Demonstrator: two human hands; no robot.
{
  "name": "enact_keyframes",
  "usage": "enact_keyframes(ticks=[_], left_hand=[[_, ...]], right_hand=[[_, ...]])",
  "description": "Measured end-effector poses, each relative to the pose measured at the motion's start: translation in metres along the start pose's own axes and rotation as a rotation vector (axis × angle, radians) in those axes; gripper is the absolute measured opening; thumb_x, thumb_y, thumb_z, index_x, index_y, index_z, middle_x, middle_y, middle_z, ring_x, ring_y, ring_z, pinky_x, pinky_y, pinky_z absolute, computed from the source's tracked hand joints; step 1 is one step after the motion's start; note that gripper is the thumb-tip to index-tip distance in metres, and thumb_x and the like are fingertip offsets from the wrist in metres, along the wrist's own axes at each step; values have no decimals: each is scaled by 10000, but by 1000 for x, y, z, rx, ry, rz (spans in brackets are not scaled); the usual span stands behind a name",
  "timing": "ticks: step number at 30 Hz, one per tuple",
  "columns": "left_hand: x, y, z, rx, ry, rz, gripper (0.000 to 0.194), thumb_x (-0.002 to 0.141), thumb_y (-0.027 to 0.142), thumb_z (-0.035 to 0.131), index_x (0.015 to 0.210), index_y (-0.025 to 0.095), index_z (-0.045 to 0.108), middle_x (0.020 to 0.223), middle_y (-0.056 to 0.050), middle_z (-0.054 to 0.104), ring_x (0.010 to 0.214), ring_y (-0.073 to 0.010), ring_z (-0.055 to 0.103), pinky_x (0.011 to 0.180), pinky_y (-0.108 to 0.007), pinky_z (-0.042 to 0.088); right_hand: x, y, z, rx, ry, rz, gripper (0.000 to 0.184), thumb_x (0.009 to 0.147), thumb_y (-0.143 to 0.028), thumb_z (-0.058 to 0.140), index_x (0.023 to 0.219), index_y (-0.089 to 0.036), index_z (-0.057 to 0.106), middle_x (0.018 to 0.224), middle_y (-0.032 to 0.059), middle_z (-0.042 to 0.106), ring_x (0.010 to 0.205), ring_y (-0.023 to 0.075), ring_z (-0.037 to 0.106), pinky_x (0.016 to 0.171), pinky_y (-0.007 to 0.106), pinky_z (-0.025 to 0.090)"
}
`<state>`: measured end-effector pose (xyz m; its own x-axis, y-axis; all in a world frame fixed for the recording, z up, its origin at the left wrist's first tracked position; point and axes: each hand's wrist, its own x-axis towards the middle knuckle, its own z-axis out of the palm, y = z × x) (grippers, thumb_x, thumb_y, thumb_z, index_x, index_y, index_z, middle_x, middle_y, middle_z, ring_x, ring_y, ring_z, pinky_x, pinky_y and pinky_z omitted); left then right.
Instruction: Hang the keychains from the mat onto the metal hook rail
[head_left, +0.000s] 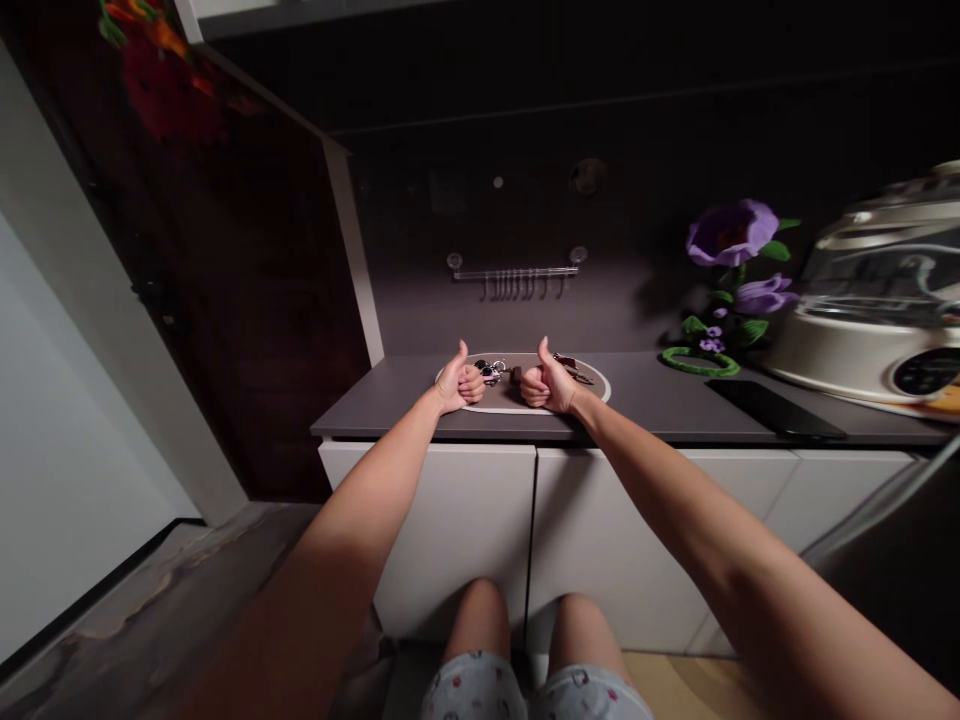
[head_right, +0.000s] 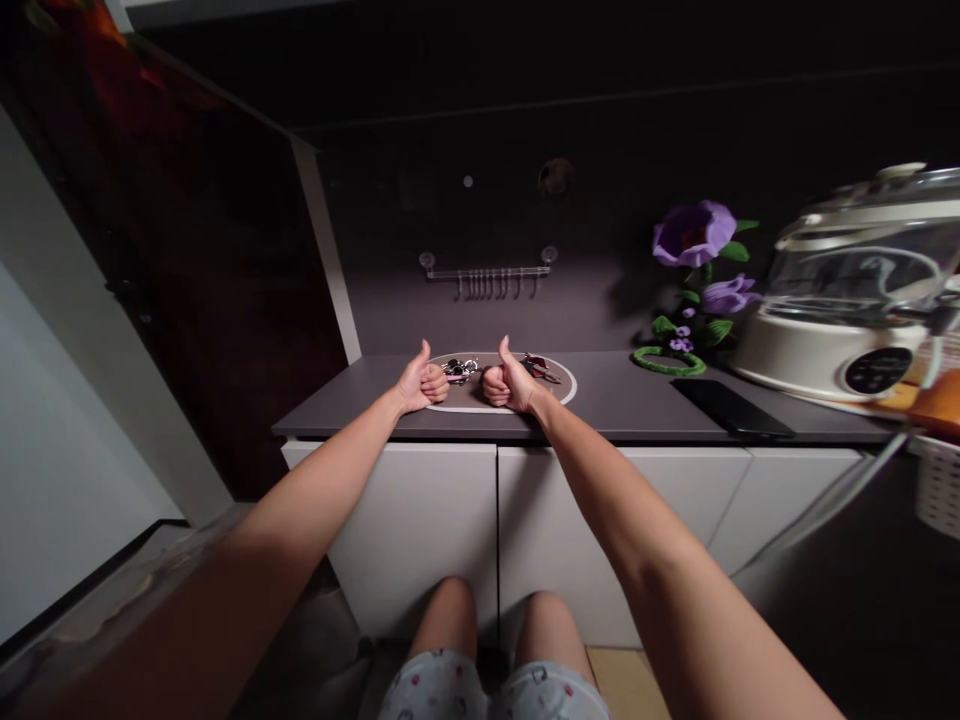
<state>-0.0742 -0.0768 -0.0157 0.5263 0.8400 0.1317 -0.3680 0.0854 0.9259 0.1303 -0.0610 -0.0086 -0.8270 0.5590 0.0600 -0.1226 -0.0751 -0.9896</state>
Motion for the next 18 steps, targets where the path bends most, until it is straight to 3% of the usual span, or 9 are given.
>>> enact_keyframes(ticks=[7,11,15,18], left_hand=[[-2,-2,4,93,133,15,662,682,780,255,372,199,184,303,48,152,293,-43,168,344,-218,143],[-1,3,6,164,129,23,656,669,792,260,400,196,213,317,55,156,298,-42,167,352,-216,132],[5,17,4,241,117,116,560,714,693,414,491,180,376,333,74,192,313,-43,162,375,-206,132],[14,29,-1,384,230,232,401,688,534,588,585,170,455,383,76,319,343,-39,235,401,-204,183]], right_hand=[[-3,0,2,-67,140,40,699,675,-793,2,386,-193,216,340,-43,162,318,57,182,343,195,159],[-2,-4,5,-116,195,65,689,673,-797,4,408,-203,230,350,-47,163,342,66,168,352,204,163],[6,-9,4,-131,240,-13,662,735,-759,89,446,-199,290,356,-58,175,341,62,150,354,203,142],[20,-14,2,-188,368,-133,566,785,-679,279,525,-188,388,358,-76,203,332,56,150,354,199,135]])
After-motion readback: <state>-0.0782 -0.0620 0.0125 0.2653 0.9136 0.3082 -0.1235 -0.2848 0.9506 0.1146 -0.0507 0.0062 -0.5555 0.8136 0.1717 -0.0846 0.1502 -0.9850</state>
